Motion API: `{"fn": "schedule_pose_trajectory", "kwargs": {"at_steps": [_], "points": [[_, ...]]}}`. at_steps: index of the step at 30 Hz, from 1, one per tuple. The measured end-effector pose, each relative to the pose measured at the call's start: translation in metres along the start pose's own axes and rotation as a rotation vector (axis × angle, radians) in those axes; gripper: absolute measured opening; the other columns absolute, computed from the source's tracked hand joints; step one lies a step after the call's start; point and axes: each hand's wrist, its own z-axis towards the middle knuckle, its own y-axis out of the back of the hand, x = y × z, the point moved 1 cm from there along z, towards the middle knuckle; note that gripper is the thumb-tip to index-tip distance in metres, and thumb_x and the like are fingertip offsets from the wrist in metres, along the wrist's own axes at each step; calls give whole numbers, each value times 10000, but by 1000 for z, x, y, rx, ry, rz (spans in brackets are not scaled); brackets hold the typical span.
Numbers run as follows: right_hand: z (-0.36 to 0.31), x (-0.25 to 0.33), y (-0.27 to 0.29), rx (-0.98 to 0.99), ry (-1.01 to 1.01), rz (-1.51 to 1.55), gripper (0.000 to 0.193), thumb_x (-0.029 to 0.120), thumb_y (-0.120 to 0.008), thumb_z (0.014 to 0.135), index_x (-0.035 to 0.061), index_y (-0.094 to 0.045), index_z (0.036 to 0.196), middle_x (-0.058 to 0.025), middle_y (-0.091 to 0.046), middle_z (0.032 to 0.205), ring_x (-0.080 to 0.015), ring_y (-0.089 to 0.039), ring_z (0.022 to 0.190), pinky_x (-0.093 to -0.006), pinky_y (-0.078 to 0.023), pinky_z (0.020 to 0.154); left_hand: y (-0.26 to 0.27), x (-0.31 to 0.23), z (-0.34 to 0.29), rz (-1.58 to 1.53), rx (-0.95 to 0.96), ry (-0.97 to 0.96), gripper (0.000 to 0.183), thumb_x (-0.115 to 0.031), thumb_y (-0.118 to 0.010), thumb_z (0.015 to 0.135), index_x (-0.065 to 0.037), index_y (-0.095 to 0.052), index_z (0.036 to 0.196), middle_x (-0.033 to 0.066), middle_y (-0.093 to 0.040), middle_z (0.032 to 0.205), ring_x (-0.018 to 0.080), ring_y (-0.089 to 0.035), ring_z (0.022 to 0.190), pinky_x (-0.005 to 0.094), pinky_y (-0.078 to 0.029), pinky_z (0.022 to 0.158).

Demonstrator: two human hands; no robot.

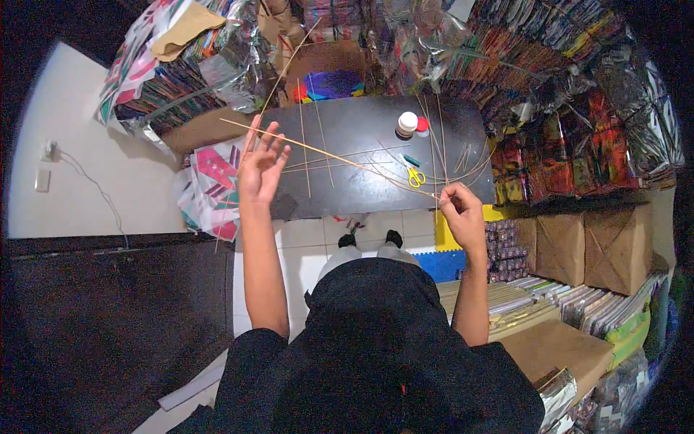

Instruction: The person assembles a bamboo frame by hand, bending and tying thin bamboo sticks together with string. They repeatedly adjust the sticks and tie knots to secure intersections, gradually forming a larger structure on the table.

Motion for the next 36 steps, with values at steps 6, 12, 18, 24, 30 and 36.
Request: {"fn": "schedule_pose_trajectory", "kwargs": {"at_steps": [6,12,18,24,30,36], "points": [[-1,0,-2,-6,2,47,73,60,-667,889,6,-619,898,-14,-584,827,-80,-513,711,-258,-423,638,-5,5,-5,19,41,-26,883,121,-532,837,-205,-313,1628,159,-575,1421,246,-641,1139,435,-545,995],[-5,-6,-8,-38,16,104,73,64,-668,920,17,-617,896,11,-555,818,-69,-489,708,-251,-410,633,-22,18,-11,53,94,-44,919,112,-545,864,-223,-216,1655,191,-586,1401,263,-671,1113,445,-563,974],[-8,-14,-14,-45,-52,174,82,70,-661,934,21,-607,897,36,-538,820,-54,-479,721,-242,-407,641,-47,31,-13,-1,102,-36,822,10,-592,958,-204,-208,1653,191,-608,1384,275,-674,1105,458,-562,967],[-14,-30,-11,-48,-76,159,77,75,-657,941,25,-609,907,40,-552,823,-52,-488,735,-235,-417,656,-57,34,-13,53,55,-57,762,-62,-623,1001,-175,-230,1645,181,-659,1317,275,-695,1063,439,-578,934],[-20,-45,-10,-72,-88,186,69,65,-657,935,18,-611,914,28,-567,834,-61,-500,756,-240,-429,673,-55,32,-11,116,36,-75,729,-66,-628,1001,-159,-273,1631,175,-666,1311,245,-707,1036,417,-588,913],[-21,-55,-10,-85,-54,141,66,58,-660,938,12,-614,927,18,-572,845,-62,-506,763,-240,-436,681,-49,28,-7,115,11,-66,661,-67,-630,998,-131,-359,1598,170,-670,1306,221,-711,1027,394,-595,892]]}}
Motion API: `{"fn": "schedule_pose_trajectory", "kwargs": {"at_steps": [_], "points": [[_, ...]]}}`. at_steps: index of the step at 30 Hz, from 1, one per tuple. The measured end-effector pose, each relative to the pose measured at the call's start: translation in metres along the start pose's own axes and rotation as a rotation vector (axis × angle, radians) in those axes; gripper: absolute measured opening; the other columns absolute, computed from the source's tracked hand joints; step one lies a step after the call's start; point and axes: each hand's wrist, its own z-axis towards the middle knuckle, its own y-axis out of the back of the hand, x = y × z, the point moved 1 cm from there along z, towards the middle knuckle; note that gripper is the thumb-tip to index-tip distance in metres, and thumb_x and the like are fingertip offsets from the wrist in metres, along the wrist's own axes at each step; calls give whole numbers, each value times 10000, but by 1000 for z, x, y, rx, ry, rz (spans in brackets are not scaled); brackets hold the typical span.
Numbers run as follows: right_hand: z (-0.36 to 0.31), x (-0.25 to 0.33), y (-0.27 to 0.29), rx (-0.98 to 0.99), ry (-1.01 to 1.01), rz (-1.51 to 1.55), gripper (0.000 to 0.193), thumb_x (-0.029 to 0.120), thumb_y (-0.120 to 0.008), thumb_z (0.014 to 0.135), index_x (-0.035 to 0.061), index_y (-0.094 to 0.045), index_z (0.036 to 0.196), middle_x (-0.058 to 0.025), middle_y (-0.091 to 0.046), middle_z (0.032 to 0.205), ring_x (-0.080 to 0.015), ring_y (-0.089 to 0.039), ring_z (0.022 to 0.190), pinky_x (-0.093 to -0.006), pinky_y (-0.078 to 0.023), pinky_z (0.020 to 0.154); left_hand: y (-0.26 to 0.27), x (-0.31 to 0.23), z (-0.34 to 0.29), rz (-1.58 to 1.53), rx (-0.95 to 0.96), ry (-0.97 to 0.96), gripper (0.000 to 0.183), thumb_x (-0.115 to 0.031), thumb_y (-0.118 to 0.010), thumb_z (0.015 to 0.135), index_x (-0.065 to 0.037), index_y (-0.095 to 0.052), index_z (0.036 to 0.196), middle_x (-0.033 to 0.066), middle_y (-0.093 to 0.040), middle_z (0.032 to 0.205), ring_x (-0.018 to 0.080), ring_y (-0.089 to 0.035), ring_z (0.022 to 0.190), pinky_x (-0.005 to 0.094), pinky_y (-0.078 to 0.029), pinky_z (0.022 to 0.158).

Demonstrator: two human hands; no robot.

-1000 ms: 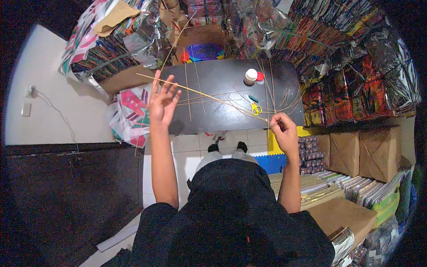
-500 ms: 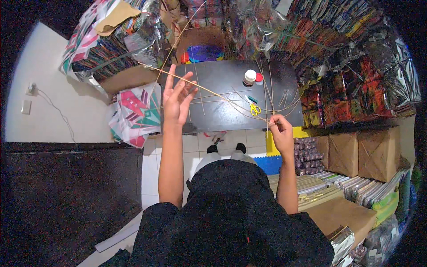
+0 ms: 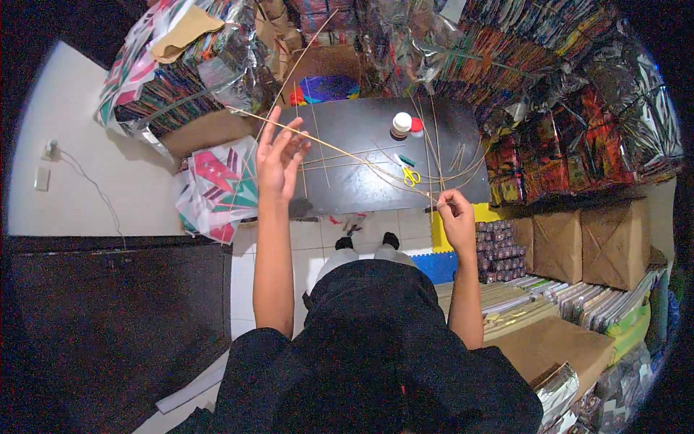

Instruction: The person assembles a bamboo frame by hand, bending and tying thin bamboo sticks together with string. They repeatedly adjust the sticks and tie knots to secure intersections, gradually forming a larger structure on the table.

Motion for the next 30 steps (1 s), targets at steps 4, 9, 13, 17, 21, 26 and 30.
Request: {"fn": "schedule_pose_trajectory", "kwargs": {"at_steps": [4,9,13,17,21,26,30], "points": [[-1,-3,-2,-7,-25,20,69,63,-666,935,13,-618,932,14,-573,839,-63,-506,756,-242,-436,672,-1,-1,0,20,7,-19,642,-78,-636,996,-107,-382,1584,171,-670,1299,222,-712,1025,391,-596,888],[1,-4,-2,4,-46,-12,73,70,-663,935,10,-621,936,6,-576,835,-68,-514,742,-250,-442,662,2,-2,1,59,-7,-42,652,-80,-637,994,-101,-372,1589,178,-676,1288,202,-718,987,352,-602,848],[2,0,-4,-6,-42,-13,74,73,-657,936,7,-623,934,3,-583,835,-71,-514,729,-255,-442,655,1,-4,3,167,-59,-67,663,-75,-628,1002,-118,-350,1602,180,-688,1269,181,-722,955,315,-603,809],[4,-2,-6,-13,-27,-40,76,75,-655,937,6,-624,930,-2,-591,838,-75,-515,725,-257,-442,653,2,-4,5,179,-78,-89,675,-81,-627,1010,-135,-329,1613,173,-703,1240,177,-723,945,314,-600,803],[7,-2,-7,-9,-29,-51,77,78,-653,942,7,-625,932,-4,-594,842,-78,-519,728,-259,-447,662,5,-5,7,168,-101,-114,690,-86,-631,1011,-137,-311,1620,175,-702,1238,195,-726,941,327,-600,807],[13,-7,-10,-8,-27,-34,82,84,-654,944,7,-629,940,-2,-598,853,-75,-520,733,-255,-448,670,11,-6,10,125,-93,-139,719,-69,-633,1001,-149,-291,1629,186,-687,1259,233,-725,972,355,-599,828],[16,-7,-12,7,-51,-40,89,87,-659,941,3,-632,952,1,-603,859,-74,-530,741,-255,-456,676,16,-9,12,136,-101,-136,772,-51,-630,997,-198,-239,1646,194,-681,1267,252,-720,1006,383,-594,868]]}}
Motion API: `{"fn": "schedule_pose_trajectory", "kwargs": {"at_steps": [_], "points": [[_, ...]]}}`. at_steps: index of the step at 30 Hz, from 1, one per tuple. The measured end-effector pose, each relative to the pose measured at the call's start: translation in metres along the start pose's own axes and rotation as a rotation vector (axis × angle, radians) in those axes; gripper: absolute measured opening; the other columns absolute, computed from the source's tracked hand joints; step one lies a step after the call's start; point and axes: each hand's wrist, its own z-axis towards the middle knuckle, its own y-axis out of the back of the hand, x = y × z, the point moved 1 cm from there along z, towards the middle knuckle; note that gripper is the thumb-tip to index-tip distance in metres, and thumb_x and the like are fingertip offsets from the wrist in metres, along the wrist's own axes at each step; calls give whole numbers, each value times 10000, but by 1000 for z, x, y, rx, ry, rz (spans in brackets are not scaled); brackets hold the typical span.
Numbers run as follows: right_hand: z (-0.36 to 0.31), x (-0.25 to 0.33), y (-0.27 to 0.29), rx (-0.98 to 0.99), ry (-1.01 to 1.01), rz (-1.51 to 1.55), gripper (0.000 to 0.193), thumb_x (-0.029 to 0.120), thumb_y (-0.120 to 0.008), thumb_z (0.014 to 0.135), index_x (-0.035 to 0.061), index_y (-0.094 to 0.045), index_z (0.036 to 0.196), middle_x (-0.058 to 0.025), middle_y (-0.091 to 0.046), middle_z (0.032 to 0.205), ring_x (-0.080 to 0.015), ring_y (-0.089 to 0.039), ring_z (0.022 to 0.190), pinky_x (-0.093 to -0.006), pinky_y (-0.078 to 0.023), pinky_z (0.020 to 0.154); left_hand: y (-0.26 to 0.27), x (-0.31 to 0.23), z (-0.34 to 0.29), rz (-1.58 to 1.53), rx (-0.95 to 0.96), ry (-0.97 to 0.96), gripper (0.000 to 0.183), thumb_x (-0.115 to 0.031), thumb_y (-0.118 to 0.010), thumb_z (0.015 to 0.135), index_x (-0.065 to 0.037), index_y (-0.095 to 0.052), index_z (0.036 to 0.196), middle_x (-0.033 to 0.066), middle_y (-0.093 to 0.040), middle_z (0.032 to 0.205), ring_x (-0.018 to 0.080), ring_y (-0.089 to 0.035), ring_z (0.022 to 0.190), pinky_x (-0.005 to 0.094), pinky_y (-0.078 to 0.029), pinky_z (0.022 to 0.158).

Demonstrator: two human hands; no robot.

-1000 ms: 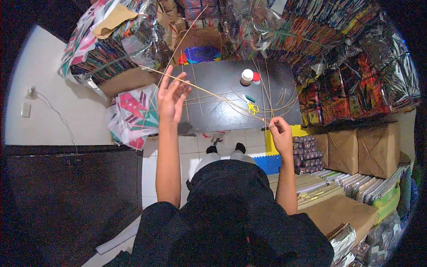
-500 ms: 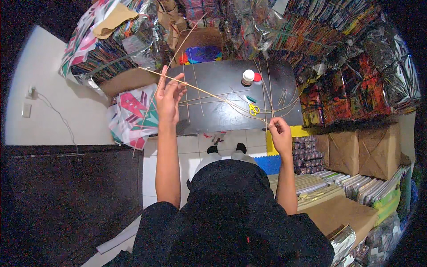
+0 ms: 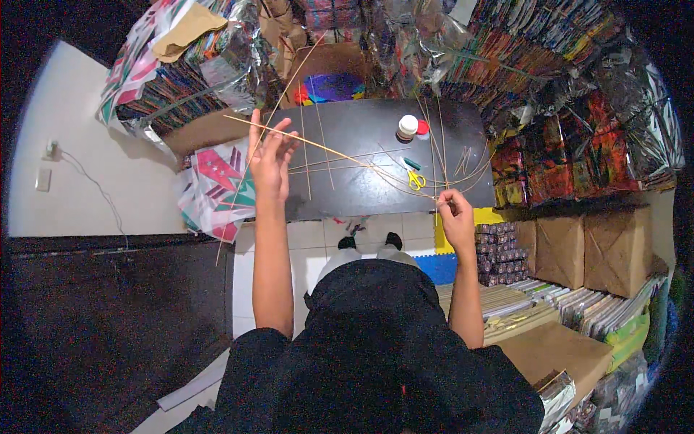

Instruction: The person assembles a bamboo frame by hand, bending and tying thin bamboo sticks together with string. They repeatedly adjust the sticks and tie knots to secure intersections, gradually forming a larger structure on the table.

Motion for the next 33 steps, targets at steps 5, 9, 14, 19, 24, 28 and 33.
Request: {"fn": "schedule_pose_trajectory", "kwargs": {"at_steps": [5,9,14,19,24,28,33], "points": [[5,0,-4,-12,28,10,86,81,-658,933,1,-634,955,0,-606,857,-72,-533,742,-256,-457,671,5,1,5,-8,-14,-2,837,-28,-614,1003,-242,-144,1662,206,-677,1279,259,-721,1014,406,-594,888],[10,2,-6,-14,16,18,75,73,-660,927,7,-637,953,2,-603,850,-67,-525,739,-253,-451,667,8,0,7,-5,-15,-28,892,-17,-609,1001,-253,-63,1666,219,-671,1296,263,-724,1011,416,-596,899],[19,2,-8,18,-1,33,62,68,-662,937,11,-641,950,19,-584,839,-51,-501,736,-246,-429,647,8,-4,9,34,-96,-21,947,-10,-611,995,-268,9,1663,220,-672,1301,265,-724,1015,435,-592,919],[32,8,-13,52,31,78,46,59,-655,947,23,-628,941,41,-564,828,-44,-481,722,-239,-411,636,21,-5,9,-3,-121,-67,965,-1,-619,987,-266,16,1664,211,-675,1300,250,-722,1005,446,-585,913],[49,22,-20,124,-30,186,39,48,-628,958,52,-599,933,63,-527,799,-36,-454,686,-228,-380,605,36,-10,2,20,-181,-113,916,-5,-632,983,-247,-69,1665,187,-686,1272,221,-717,983,415,-581,892],[61,34,-27,201,-121,321,53,50,-594,962,81,-586,921,73,-485,752,-27,-418,640,-223,-332,557,49,-9,-3,30,-296,-125,815,-34,-660,980,-224,-215,1636,150,-697,1244,194,-714,968,380,-582,872],[73,40,-38,225,-130,407,65,55,-562,956,90,-585,906,78,-465,714,-23,-396,598,-228,-297,519,60,-5,-8,33,-438,-89,629,-67,-695,971,-153,-420,1530,107,-708,1207,169,-709,954,348,-589,841]]}}
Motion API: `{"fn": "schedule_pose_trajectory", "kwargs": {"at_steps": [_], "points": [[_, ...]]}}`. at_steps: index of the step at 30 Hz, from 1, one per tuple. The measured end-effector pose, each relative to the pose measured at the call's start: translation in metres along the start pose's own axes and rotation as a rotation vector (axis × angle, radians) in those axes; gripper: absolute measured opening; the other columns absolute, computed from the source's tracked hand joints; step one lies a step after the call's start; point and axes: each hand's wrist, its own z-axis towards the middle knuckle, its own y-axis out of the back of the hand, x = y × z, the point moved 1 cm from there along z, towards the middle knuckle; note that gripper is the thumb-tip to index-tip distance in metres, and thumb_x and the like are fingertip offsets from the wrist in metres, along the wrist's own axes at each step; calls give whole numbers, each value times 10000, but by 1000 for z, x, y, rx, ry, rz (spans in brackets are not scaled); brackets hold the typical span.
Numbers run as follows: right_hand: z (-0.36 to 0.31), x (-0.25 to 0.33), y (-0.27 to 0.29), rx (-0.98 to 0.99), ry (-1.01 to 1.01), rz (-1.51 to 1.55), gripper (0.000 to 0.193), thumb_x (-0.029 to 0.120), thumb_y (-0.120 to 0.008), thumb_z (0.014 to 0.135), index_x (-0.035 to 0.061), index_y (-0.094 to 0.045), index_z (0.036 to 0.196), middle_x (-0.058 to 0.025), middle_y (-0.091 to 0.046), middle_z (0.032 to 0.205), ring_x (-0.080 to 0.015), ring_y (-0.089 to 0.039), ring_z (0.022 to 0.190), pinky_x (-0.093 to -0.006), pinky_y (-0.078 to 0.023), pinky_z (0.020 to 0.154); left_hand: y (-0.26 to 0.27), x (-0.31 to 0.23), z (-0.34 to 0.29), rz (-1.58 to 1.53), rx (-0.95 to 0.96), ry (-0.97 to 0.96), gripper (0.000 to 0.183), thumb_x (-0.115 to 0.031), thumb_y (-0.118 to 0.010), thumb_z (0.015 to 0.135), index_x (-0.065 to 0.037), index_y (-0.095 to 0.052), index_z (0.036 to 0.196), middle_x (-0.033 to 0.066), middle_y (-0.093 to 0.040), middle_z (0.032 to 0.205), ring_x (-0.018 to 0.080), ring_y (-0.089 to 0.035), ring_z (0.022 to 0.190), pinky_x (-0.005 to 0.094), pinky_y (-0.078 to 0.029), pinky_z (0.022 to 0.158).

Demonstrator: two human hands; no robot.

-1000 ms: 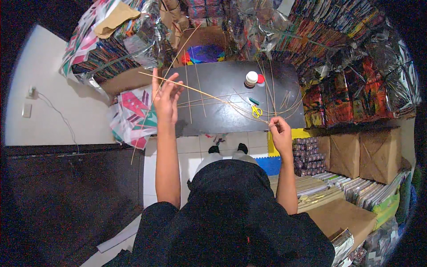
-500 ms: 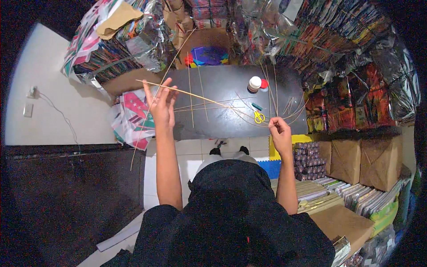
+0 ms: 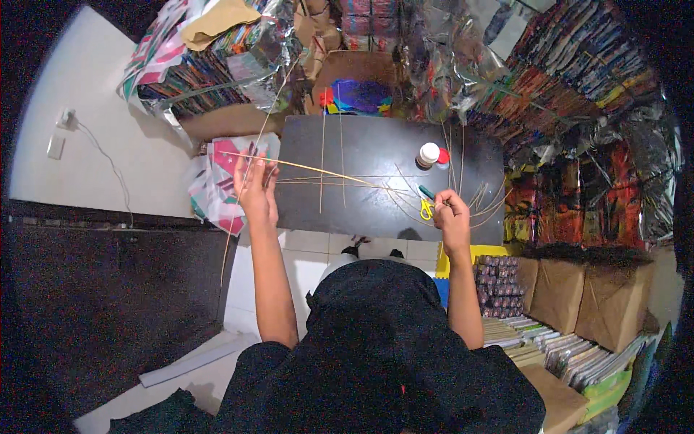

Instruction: The person assembles a bamboo frame by hand, bending and tying thin bamboo sticks together with string. They repeatedly adjust the sticks and tie knots to secure intersections, gradually forming a larger structure on the table.

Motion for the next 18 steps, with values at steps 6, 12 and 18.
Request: {"fn": "schedule_pose_trajectory", "kwargs": {"at_steps": [6,12,18], "points": [[9,2,-9,19,13,92,65,53,-533,946,82,-568,898,74,-437,698,-22,-367,570,-222,-272,497,1,2,-16,16,-32,-16,564,-19,-691,956,-87,-479,1474,99,-711,1179,154,-701,953,330,-593,821],[13,-2,-14,-2,28,203,68,60,-522,948,89,-559,898,73,-429,686,-20,-363,541,-225,-277,471,10,0,-39,65,17,-28,679,61,-655,928,-105,-405,1538,154,-669,1233,174,-696,956,310,-595,824],[9,-1,-16,-24,33,233,51,67,-494,950,77,-532,917,64,-399,675,-29,-308,514,-232,-237,461,26,-2,-59,102,37,-8,736,65,-648,918,-140,-375,1570,167,-641,1296,182,-688,980,304,-598,831]]}}
